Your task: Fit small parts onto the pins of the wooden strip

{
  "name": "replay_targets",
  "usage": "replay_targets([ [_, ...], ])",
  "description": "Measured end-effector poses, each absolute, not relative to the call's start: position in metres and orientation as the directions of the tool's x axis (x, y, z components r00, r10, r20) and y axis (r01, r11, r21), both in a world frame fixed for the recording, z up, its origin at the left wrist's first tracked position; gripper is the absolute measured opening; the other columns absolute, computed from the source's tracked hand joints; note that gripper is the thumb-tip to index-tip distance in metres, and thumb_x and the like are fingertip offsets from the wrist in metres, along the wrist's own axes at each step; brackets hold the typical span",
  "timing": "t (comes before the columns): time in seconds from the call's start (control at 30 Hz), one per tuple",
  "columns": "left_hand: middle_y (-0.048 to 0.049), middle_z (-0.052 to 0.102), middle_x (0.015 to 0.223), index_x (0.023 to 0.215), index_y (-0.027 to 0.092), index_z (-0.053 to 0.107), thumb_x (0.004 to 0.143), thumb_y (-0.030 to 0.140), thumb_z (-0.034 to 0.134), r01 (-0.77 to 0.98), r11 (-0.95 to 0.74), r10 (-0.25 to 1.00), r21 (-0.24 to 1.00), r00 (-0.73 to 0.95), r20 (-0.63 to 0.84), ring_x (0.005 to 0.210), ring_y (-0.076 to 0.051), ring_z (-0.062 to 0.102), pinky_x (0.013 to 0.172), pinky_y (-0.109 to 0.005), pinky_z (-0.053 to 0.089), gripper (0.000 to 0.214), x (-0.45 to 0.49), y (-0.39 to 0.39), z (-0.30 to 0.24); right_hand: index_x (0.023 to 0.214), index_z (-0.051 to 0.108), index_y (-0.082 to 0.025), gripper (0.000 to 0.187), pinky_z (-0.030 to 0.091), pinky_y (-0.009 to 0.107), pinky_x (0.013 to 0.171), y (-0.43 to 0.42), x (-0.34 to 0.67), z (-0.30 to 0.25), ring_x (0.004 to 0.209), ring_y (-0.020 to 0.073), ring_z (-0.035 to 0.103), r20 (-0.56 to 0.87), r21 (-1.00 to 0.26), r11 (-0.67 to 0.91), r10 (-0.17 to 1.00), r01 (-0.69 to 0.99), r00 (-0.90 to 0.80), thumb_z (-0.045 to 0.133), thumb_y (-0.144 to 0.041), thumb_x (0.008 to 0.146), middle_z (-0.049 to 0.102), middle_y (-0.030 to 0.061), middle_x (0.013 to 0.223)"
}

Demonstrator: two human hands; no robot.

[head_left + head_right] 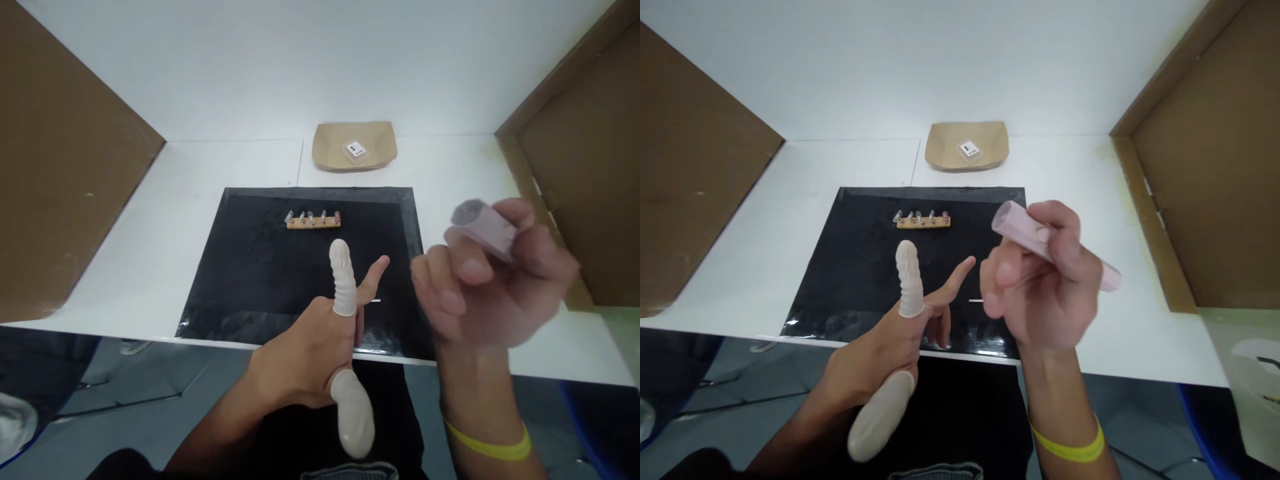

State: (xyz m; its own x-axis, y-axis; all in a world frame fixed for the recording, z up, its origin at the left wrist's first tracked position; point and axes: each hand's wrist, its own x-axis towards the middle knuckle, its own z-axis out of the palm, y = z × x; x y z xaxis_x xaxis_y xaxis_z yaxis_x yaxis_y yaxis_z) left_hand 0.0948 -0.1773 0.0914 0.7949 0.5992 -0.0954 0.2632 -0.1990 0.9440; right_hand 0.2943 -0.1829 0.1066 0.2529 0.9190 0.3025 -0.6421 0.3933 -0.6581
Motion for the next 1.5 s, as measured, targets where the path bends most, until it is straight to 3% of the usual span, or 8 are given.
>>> replay_targets([
  [0.27,-0.0076,0.068,0.082,0.160,0.022,0.047,0.104,0.068,0.028,0.083,0.089,0.656,0.993,0.745,-0.121,0.074,-0.021,0.062,0.066,-0.034,0.053,0.075,0.071,-0.193,0.117,0.104,0.075,-0.028,0.016,0.039,0.023,0.030,-0.222,0.283,0.095,0.035,0.0105,0.054,0.142,-0.839,0.313,0.915,-0.445,0.377,0.068,-0.037,0.093,0.069,-0.0051,0.065],
  [0.57,-0.0073,0.069,0.074,0.147,0.024,0.063,0.097,0.078,0.026,0.016,0.211,0.789,0.977,0.587,-0.180,0.064,-0.021,0.061,0.060,-0.036,0.055,0.082,0.059,-0.203,0.132,0.111,0.069,-0.028,0.021,0.049,0.019,0.034,-0.225,0.251,0.078,0.053,0.0155,0.071,0.117,-0.907,0.230,0.943,-0.354,0.312,0.077,-0.032,0.092,0.079,-0.0014,0.083],
  [0.73,-0.0077,0.071,0.075,0.146,0.023,0.063,0.094,0.084,0.029,0.005,0.212,0.813,0.977,0.554,-0.179,0.065,-0.021,0.062,0.060,-0.034,0.054,0.087,0.050,-0.199,0.126,0.121,0.070,-0.028,0.029,0.063,0.029,0.054,-0.230,0.248,0.078,0.074,0.0202,0.078,0.183,-0.983,0.182,0.930,0.034,0.320,0.078,-0.027,0.093,0.080,0.0040,0.099],
  [0.8,-0.0087,0.073,0.080,0.146,0.023,0.064,0.095,0.083,0.031,-0.012,0.191,0.812,0.982,0.563,-0.151,0.067,-0.021,0.062,0.060,-0.034,0.054,0.086,0.045,-0.195,0.121,0.129,0.069,-0.029,0.034,0.066,0.033,0.064,-0.224,0.254,0.078,0.083,0.0227,0.079,0.383,-0.874,0.291,0.906,0.388,0.183,0.074,-0.026,0.096,0.080,0.0058,0.107],
  [0.9,-0.0099,0.075,0.083,0.143,0.020,0.065,0.099,0.069,0.037,-0.051,0.146,0.841,0.988,0.533,-0.097,0.068,-0.021,0.062,0.058,-0.032,0.051,0.072,0.033,-0.184,0.111,0.129,0.071,-0.032,0.035,0.064,0.035,0.065,-0.205,0.264,0.084,0.086,0.0239,0.079,0.625,-0.447,0.564,0.752,0.695,-0.209,0.064,-0.016,0.099,0.080,0.0035,0.104],
  [1.1,-0.0153,0.077,0.112,0.142,0.017,0.064,0.104,0.051,0.037,0.051,0.063,0.891,0.997,0.447,-0.079,0.075,-0.021,0.067,0.060,-0.031,0.052,0.057,0.003,-0.162,0.092,0.115,0.075,-0.023,0.020,0.057,0.032,0.058,-0.175,0.268,0.114,0.081,0.0219,0.071,0.453,0.424,0.796,0.228,0.433,-0.862,0.059,-0.026,0.103,0.079,0.0060,0.095],
  [1.27,-0.0177,0.057,0.155,0.134,0.019,0.068,0.103,0.057,0.044,0.084,-0.012,0.898,0.996,0.438,-0.026,0.076,-0.021,0.068,0.060,-0.034,0.053,0.054,0.006,-0.158,0.089,0.121,0.073,-0.018,0.038,0.058,0.036,0.065,-0.169,0.270,0.130,0.084,0.0225,0.068,0.216,0.528,0.818,0.131,0.229,-0.967,0.039,-0.017,0.105,0.078,0.0094,0.100],
  [1.5,-0.0150,0.078,0.116,0.140,0.021,0.065,0.100,0.059,0.047,0.130,0.110,0.896,0.985,0.417,-0.155,0.077,-0.025,0.065,0.070,-0.039,0.052,0.058,0.006,-0.154,0.083,0.108,0.079,-0.014,0.044,0.058,0.037,0.068,-0.167,0.262,0.139,0.086,0.0243,0.069,0.167,0.589,0.781,0.136,0.209,-0.977,0.036,-0.016,0.100,0.076,0.0108,0.095],
])
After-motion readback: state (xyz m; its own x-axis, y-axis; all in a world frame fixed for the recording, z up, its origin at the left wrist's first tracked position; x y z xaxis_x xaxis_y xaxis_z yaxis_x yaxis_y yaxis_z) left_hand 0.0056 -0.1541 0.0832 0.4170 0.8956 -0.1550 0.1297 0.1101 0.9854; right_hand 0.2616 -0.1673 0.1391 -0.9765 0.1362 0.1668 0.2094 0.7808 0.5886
